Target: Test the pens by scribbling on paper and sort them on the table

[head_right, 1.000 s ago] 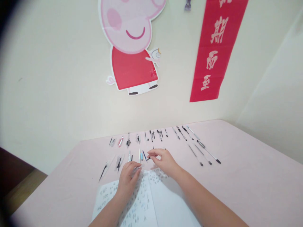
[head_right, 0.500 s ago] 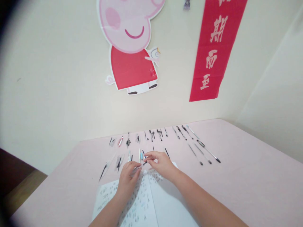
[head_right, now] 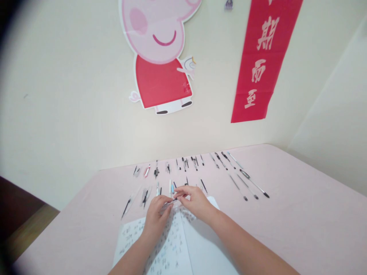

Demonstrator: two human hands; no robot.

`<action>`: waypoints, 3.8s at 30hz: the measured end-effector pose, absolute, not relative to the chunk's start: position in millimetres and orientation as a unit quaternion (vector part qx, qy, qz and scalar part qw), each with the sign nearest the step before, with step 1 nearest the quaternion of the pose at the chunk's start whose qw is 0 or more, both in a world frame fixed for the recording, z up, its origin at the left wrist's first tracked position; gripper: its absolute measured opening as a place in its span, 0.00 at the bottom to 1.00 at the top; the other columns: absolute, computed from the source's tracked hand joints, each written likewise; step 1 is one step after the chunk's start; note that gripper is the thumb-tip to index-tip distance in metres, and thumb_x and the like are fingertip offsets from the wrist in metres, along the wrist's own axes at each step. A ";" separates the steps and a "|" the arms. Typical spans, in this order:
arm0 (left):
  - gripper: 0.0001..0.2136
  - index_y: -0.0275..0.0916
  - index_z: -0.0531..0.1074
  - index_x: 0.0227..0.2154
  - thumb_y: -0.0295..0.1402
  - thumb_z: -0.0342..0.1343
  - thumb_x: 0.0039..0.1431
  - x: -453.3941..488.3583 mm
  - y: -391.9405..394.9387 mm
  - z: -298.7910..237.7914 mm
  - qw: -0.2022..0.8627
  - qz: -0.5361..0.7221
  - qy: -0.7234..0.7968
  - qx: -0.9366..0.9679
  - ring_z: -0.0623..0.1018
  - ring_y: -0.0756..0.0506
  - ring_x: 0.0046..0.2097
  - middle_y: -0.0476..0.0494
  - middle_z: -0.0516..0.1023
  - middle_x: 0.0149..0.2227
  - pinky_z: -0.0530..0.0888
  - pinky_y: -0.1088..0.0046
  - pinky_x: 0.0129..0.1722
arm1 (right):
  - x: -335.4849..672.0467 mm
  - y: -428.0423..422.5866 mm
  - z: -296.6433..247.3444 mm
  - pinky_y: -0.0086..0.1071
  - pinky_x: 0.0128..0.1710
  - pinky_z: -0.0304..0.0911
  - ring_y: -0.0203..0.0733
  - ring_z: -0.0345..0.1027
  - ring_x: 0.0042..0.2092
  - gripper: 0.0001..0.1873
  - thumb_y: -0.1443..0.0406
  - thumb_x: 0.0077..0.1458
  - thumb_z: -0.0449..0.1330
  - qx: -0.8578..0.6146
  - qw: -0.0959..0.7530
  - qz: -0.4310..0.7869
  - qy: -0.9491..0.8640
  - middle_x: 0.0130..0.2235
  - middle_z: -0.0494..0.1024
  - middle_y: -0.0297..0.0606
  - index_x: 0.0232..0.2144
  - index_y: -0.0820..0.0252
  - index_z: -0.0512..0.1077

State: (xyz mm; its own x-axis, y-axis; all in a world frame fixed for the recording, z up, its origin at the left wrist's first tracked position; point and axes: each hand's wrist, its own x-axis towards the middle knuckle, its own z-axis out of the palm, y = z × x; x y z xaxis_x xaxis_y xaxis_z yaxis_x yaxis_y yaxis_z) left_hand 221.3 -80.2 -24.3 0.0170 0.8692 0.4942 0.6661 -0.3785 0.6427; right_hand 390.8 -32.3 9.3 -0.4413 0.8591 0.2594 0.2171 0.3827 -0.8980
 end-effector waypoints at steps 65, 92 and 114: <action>0.06 0.39 0.73 0.33 0.29 0.52 0.55 220.3 -78.4 -28.1 0.142 0.437 0.546 0.700 0.74 0.43 0.40 0.42 0.75 0.35 0.71 0.64 0.41 | 412.9 -7.1 5.2 0.33 0.38 0.66 0.40 0.71 0.38 0.11 0.67 0.50 0.55 -0.450 0.421 0.324 -0.718 0.36 0.79 0.40 0.34 0.60 0.75; 0.06 0.40 0.73 0.33 0.32 0.51 0.55 220.9 -79.0 -26.7 0.137 0.436 0.548 0.701 0.74 0.42 0.41 0.42 0.75 0.35 0.72 0.63 0.41 | 451.4 14.3 -17.3 0.35 0.46 0.57 0.44 0.64 0.43 0.11 0.71 0.51 0.53 -0.578 0.243 0.021 -0.779 0.38 0.73 0.44 0.35 0.64 0.74; 0.07 0.40 0.74 0.33 0.31 0.51 0.54 219.4 -77.8 -27.3 0.107 0.445 0.548 0.700 0.74 0.42 0.40 0.42 0.75 0.35 0.71 0.63 0.41 | 450.0 9.3 -8.8 0.31 0.31 0.55 0.44 0.70 0.37 0.11 0.73 0.52 0.52 -0.653 0.119 -0.009 -0.748 0.34 0.76 0.45 0.34 0.62 0.72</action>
